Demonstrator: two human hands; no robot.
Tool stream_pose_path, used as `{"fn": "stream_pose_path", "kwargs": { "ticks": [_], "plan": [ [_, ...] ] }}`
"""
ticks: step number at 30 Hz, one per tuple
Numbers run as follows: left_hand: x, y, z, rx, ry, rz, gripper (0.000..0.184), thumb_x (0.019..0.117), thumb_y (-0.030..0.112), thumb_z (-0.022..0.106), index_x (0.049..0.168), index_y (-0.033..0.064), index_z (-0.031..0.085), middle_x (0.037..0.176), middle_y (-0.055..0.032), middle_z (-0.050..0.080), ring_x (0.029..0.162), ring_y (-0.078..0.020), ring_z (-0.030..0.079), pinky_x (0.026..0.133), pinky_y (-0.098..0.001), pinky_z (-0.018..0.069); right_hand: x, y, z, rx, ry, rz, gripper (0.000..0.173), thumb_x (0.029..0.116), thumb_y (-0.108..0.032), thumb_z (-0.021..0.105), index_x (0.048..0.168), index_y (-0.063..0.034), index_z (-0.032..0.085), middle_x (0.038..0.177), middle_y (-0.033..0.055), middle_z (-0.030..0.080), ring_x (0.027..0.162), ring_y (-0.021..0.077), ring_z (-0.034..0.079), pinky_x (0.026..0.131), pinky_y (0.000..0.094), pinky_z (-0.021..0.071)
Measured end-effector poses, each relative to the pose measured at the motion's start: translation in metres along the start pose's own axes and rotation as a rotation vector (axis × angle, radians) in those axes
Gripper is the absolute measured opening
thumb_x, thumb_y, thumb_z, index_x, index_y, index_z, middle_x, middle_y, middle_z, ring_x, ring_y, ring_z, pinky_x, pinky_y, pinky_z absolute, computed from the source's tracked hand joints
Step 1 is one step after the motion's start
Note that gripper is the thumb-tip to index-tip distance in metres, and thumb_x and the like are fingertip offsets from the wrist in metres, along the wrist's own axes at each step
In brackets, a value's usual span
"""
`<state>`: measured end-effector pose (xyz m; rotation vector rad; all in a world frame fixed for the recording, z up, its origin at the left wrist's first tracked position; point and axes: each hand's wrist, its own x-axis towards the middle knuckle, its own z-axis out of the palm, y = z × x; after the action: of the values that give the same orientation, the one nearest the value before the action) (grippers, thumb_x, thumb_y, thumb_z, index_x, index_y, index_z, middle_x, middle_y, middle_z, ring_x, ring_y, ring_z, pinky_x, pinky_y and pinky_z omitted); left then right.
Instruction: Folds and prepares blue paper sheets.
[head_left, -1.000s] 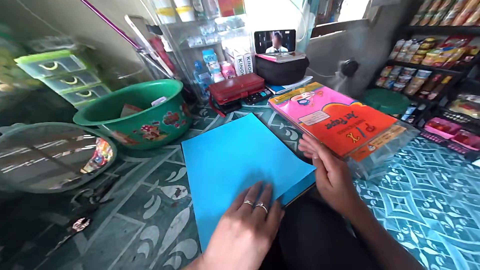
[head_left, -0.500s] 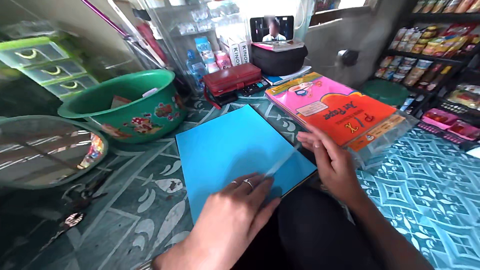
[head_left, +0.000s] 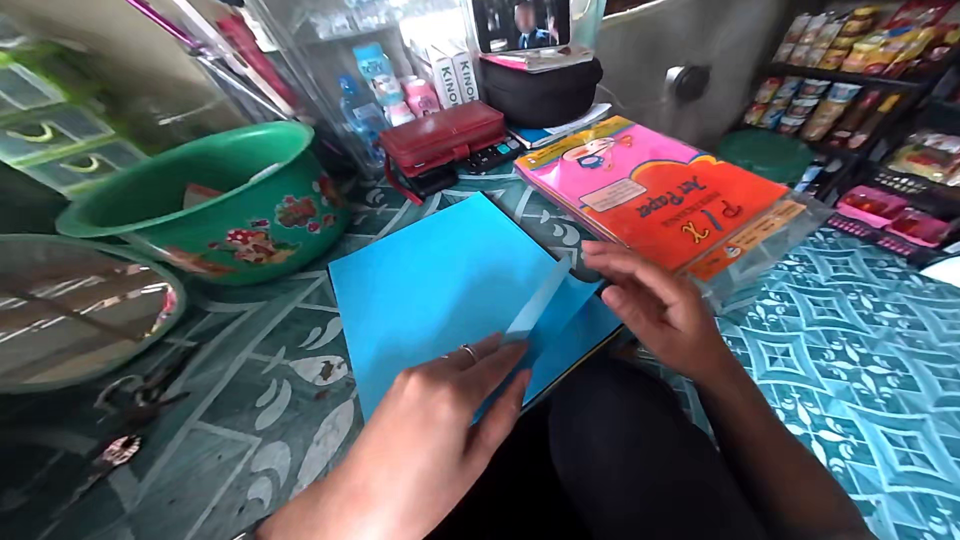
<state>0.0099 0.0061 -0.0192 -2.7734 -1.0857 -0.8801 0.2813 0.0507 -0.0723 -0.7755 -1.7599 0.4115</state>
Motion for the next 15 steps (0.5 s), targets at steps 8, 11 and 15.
{"fn": "stream_pose_path", "kwargs": {
  "ticks": [8, 11, 15],
  "plan": [
    [-0.002, 0.003, 0.003, 0.045, 0.010, 0.025, 0.038, 0.1030, 0.036, 0.053, 0.110, 0.0086, 0.078, 0.107, -0.0100, 0.077, 0.102, -0.0191, 0.074, 0.078, -0.0282, 0.0597, 0.002, -0.004, 0.013, -0.067, 0.133, -0.001, 0.014, 0.0995, -0.014, 0.064, 0.101, -0.0015, 0.070, 0.128, 0.0103, 0.067, 0.112, 0.0091, 0.068, 0.091, 0.0236, 0.0584],
    [-0.002, 0.001, 0.003, 0.003, 0.048, 0.010, 0.029, 0.1002, 0.024, 0.054, 0.101, 0.0084, 0.079, 0.100, -0.0076, 0.078, 0.101, -0.0135, 0.074, 0.084, -0.0224, 0.0581, 0.002, -0.006, 0.016, -0.076, 0.159, 0.025, 0.017, 0.1001, -0.017, 0.064, 0.105, -0.0010, 0.069, 0.126, 0.0099, 0.068, 0.113, 0.0092, 0.068, 0.092, 0.0234, 0.0577],
    [0.000, 0.000, 0.001, -0.099, 0.089, -0.129, 0.023, 0.0962, 0.024, 0.059, 0.090, 0.0115, 0.077, 0.086, 0.0010, 0.075, 0.077, 0.0029, 0.067, 0.070, -0.0122, 0.0531, 0.002, -0.007, 0.014, -0.044, 0.162, 0.083, 0.032, 0.1010, -0.020, 0.064, 0.126, 0.0002, 0.063, 0.132, 0.0102, 0.066, 0.114, 0.0098, 0.068, 0.094, 0.0240, 0.0579]
  ]
}}
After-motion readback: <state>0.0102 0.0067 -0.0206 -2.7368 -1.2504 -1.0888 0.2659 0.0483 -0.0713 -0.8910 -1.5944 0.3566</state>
